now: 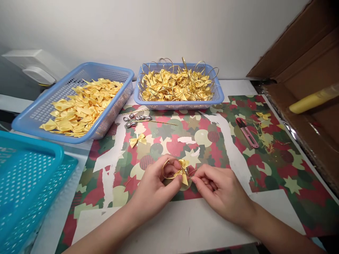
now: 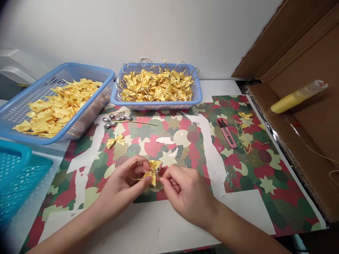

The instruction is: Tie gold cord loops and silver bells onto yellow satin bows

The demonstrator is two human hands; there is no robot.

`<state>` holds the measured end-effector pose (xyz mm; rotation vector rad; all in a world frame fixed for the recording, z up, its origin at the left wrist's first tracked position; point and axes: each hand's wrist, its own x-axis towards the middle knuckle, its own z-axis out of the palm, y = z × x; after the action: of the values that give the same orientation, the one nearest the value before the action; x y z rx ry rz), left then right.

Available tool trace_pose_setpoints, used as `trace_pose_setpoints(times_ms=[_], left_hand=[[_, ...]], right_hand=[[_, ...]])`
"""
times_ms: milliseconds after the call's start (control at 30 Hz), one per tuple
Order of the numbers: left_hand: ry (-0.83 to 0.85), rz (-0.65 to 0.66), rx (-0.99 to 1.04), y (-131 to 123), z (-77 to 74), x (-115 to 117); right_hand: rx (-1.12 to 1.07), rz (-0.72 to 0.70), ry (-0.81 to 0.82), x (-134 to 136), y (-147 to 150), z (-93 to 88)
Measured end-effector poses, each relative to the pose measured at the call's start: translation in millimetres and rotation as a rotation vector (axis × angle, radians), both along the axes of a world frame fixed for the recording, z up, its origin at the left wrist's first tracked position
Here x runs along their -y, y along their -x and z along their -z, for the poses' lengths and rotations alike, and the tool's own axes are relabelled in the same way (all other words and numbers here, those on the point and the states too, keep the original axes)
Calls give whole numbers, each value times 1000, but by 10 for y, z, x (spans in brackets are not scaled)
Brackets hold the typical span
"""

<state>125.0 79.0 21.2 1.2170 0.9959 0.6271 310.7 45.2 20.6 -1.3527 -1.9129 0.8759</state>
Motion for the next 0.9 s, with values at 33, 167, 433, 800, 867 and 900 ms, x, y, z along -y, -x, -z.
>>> trace_pose_setpoints(times_ms=[33,167,433,800,867,900], left_hand=[[-3,0,-10,0,-4,0],[-11,0,-30,2,-9,1],[-34,19,-42,8,7,13],[108,8,21,3,-38,-14],[129,7,26,12,-36,-15],[134,8,30,16,-34,-15]], right_hand=[[-1,-1,12,4,-2,1],[-7,1,60,16,-11,6],[-14,1,120,21,-14,2],[-227,34,359,-18,7,-10],[-264,51,399,-10,19,12],[-276,56,413,-6,24,22]])
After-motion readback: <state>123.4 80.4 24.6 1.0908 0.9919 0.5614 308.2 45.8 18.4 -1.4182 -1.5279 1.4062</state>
